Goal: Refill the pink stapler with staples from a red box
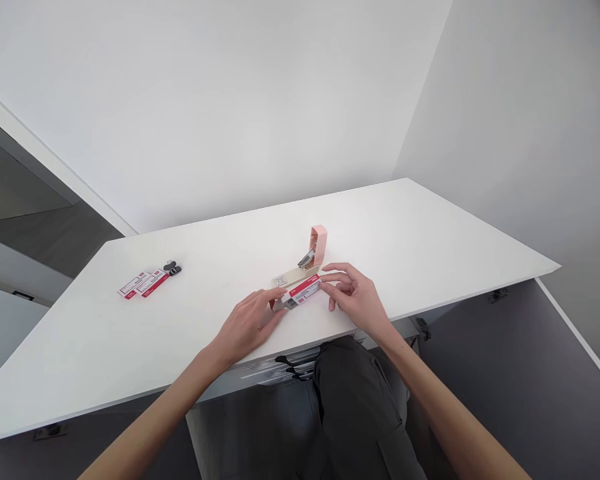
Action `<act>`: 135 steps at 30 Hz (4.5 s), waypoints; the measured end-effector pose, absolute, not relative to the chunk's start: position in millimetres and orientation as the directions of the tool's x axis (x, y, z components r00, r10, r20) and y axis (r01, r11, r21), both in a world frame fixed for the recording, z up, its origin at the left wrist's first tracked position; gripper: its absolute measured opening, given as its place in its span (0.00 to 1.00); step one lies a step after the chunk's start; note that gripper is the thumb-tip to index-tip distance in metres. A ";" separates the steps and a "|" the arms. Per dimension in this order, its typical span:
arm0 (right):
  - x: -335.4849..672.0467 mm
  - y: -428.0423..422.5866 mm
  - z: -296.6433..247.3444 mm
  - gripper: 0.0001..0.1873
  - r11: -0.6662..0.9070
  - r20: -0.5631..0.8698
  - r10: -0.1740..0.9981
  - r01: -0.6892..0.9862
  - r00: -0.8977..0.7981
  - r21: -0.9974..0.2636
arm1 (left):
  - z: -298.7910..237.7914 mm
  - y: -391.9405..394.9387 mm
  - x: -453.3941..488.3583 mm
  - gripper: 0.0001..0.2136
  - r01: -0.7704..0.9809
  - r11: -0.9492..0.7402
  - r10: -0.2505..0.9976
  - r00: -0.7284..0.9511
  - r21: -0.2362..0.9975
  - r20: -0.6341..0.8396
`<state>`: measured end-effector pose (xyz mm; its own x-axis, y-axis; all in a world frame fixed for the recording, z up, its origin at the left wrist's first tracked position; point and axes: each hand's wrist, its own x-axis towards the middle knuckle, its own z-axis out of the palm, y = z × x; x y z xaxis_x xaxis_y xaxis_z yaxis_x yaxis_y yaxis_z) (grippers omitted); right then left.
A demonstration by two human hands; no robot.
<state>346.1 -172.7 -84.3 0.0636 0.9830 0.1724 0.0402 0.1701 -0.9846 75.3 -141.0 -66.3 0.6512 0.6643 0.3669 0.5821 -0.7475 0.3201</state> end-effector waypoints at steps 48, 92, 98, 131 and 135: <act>308.6 -172.6 -12.9 0.15 0.607 0.609 0.726 0.714 -0.319 -0.349 | -71.8 -139.2 75.4 0.08 0.722 -0.643 0.753 0.534 0.255 0.385; 311.4 -169.2 -55.2 0.18 0.095 0.095 0.995 -0.003 0.033 -0.995 | -39.2 -147.8 74.5 0.21 0.399 -0.338 0.907 0.379 0.853 0.182; 300.7 -167.2 -54.5 0.17 0.105 0.105 0.994 -0.006 0.026 -0.994 | -41.0 -144.9 75.0 0.19 0.406 -0.282 0.931 0.336 0.869 0.145; 375.4 -178.0 -68.4 0.20 0.106 0.107 0.994 0.170 -0.003 -0.980 | -28.9 -155.0 -61.1 0.25 0.667 -0.018 0.981 -0.131 0.745 0.141; 377.1 -177.2 -74.6 0.18 0.126 0.125 0.992 0.173 -0.018 -0.977 | -17.2 -152.9 -104.5 0.28 0.763 0.108 0.938 -0.290 0.638 0.188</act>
